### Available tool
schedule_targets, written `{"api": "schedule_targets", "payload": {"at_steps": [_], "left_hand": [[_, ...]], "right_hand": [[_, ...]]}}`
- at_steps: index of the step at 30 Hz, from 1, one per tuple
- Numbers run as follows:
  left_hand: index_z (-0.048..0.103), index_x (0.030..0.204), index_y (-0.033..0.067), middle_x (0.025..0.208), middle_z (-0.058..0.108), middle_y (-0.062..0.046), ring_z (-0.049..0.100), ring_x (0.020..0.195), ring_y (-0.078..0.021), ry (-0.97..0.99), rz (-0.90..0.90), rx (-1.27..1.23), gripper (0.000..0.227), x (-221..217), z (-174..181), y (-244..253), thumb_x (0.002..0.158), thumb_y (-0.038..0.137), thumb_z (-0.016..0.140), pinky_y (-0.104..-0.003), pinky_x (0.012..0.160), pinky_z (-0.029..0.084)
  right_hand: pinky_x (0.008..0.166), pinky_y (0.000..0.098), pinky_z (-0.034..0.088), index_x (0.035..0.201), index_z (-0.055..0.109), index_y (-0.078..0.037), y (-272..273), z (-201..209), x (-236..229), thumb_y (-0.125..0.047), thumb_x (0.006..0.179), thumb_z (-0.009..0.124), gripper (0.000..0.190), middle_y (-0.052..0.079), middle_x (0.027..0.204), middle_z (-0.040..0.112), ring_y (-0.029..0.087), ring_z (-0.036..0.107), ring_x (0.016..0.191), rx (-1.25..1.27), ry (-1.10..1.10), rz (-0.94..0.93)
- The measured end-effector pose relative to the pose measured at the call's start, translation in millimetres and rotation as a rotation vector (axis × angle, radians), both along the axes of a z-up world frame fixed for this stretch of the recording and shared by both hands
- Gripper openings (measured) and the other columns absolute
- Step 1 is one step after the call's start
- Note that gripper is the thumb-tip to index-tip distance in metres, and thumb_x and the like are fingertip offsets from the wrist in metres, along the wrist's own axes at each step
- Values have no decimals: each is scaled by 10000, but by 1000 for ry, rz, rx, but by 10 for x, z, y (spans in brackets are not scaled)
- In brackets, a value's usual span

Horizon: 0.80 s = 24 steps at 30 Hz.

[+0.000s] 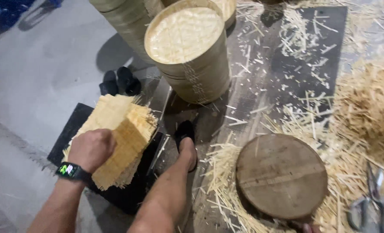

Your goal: Manufacturing bamboo baskets or lids using a wooden mold, scissors, and woven bamboo mats.

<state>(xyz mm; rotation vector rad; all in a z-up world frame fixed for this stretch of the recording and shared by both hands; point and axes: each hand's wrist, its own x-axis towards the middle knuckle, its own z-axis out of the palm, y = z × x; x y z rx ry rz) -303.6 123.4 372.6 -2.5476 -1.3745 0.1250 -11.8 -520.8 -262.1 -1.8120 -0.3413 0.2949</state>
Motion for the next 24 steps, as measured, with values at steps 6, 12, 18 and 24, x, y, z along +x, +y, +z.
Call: {"api": "schedule_targets", "payload": {"at_steps": [6,12,18,24], "left_hand": [[616,984,191,768,560,-48,603,620,-293,-317,-925,-196,201,1594,699,-1855,787,229,623,-439,478,482],[375,1452,-227,1326,472,-501,695,796,-412,340,-1038,-911,541,2103,-1187,-2953,1085,169,406,-420,593,598],[657,1117,18,1178,661,-244,632,1030,-357,-155,-1012,-886,420,2300,-1988,-2918,818,314,661,-496,880,529],[621,1129,-2,977,691,-31,671,923,-187,-688,310,-1218,540,2283,-3664,-1458,772,274,916,-343,762,558]], "right_hand": [[762,413,567,1036,790,36,739,2697,346,-309,1024,578,405,194,755,763,304,736,746,-582,178,-15],[716,341,577,998,759,-51,1287,4103,982,-563,890,462,602,104,856,831,218,761,780,448,981,-157],[532,418,422,936,720,-1,1189,3298,1180,-298,870,770,308,88,659,624,231,522,572,-510,544,-44],[512,339,369,808,662,30,1299,3287,1089,-288,832,815,354,29,598,509,119,405,572,-394,228,-61]]}}
